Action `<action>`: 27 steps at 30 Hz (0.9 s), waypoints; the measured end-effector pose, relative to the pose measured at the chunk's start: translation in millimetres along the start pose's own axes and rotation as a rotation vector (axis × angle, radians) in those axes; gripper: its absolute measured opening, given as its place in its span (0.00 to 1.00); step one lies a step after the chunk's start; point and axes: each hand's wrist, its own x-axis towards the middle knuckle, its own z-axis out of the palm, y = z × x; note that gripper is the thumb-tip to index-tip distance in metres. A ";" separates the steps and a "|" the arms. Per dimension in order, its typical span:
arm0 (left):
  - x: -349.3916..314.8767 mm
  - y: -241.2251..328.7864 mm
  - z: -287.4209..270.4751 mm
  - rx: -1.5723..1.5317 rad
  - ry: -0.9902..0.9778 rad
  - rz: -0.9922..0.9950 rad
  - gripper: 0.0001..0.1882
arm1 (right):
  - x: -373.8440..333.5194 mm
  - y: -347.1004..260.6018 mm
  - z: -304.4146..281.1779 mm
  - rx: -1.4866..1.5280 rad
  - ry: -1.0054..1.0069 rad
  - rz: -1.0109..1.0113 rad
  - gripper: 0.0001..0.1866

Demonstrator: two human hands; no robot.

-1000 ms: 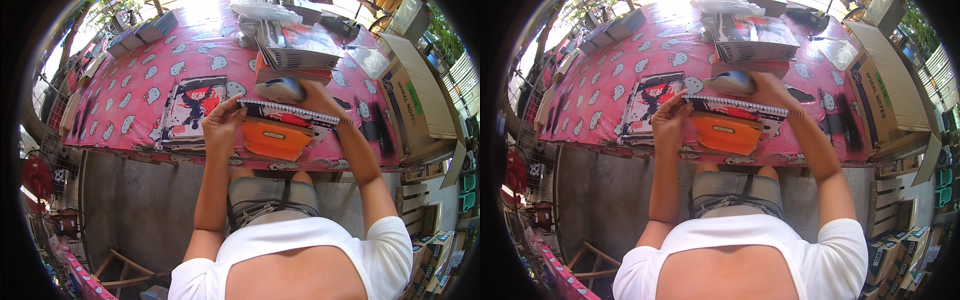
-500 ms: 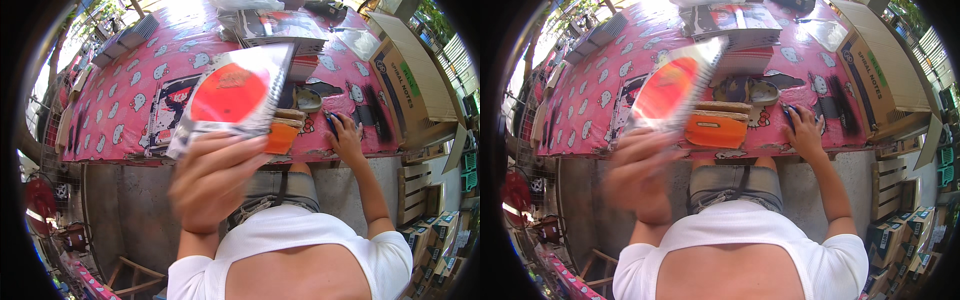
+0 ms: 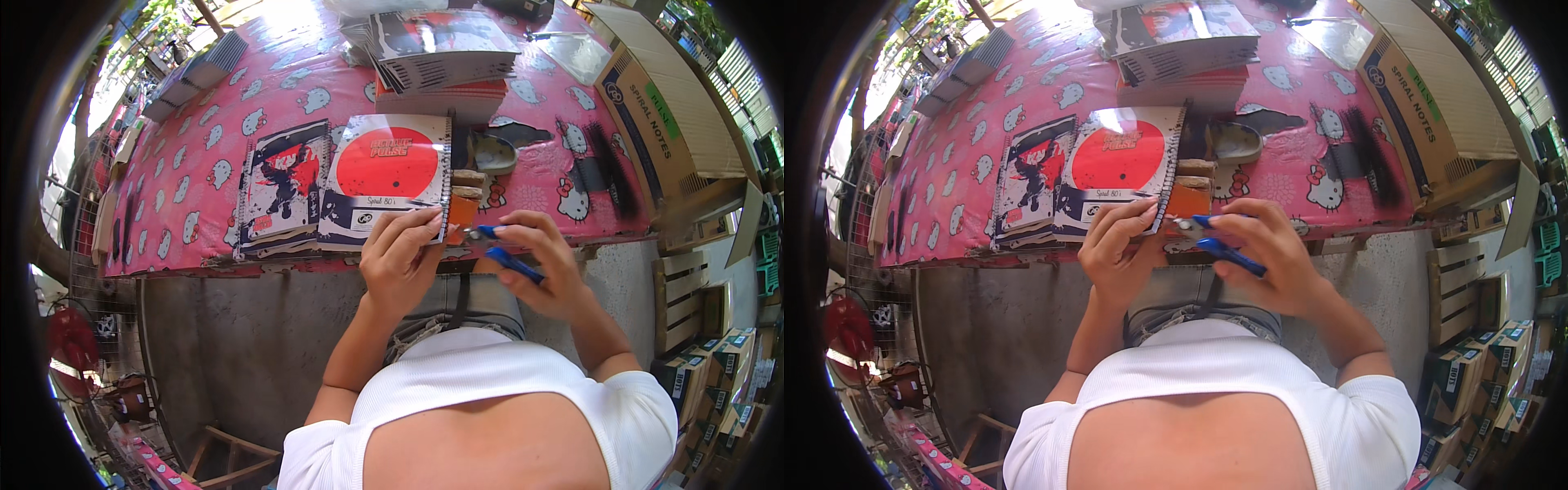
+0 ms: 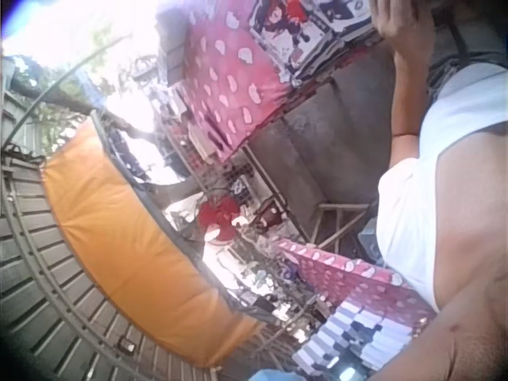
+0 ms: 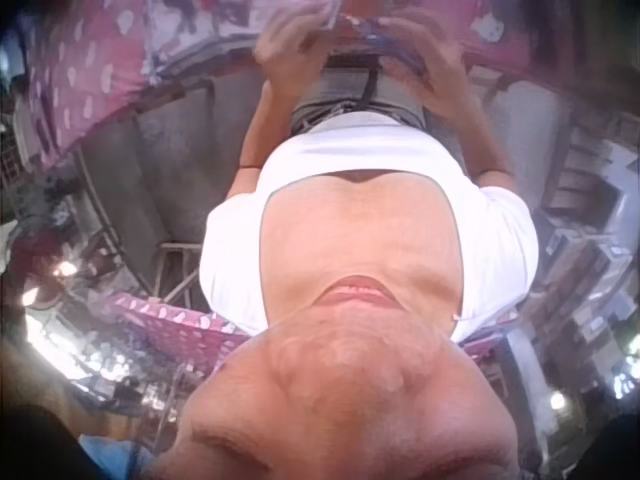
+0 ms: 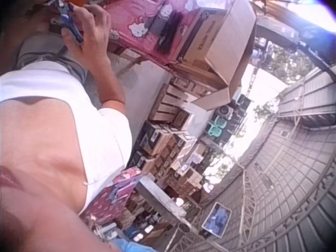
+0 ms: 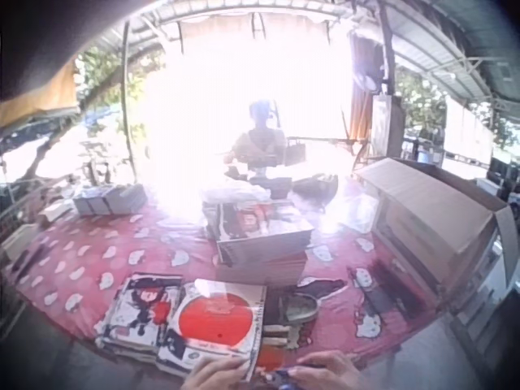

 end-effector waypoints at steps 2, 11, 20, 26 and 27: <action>0.8 2.2 -0.9 -0.016 -0.011 -0.031 0.17 | -0.9 -7.8 3.1 -0.025 0.000 -0.031 0.23; 6.6 5.9 -8.6 0.014 0.032 0.064 0.15 | -2.6 13.9 10.8 1.511 -0.410 0.748 0.21; -18.7 -130.2 -140.5 0.134 0.981 -0.524 0.14 | -27.2 120.7 -5.5 -0.643 0.023 0.262 0.25; -29.5 -142.9 -161.3 0.833 0.712 -0.867 0.18 | 99.1 115.3 -8.6 -0.494 0.286 -0.065 0.26; -26.4 -143.5 -161.2 0.988 0.714 -0.621 0.20 | 131.4 107.0 -7.9 -0.596 0.329 -0.148 0.26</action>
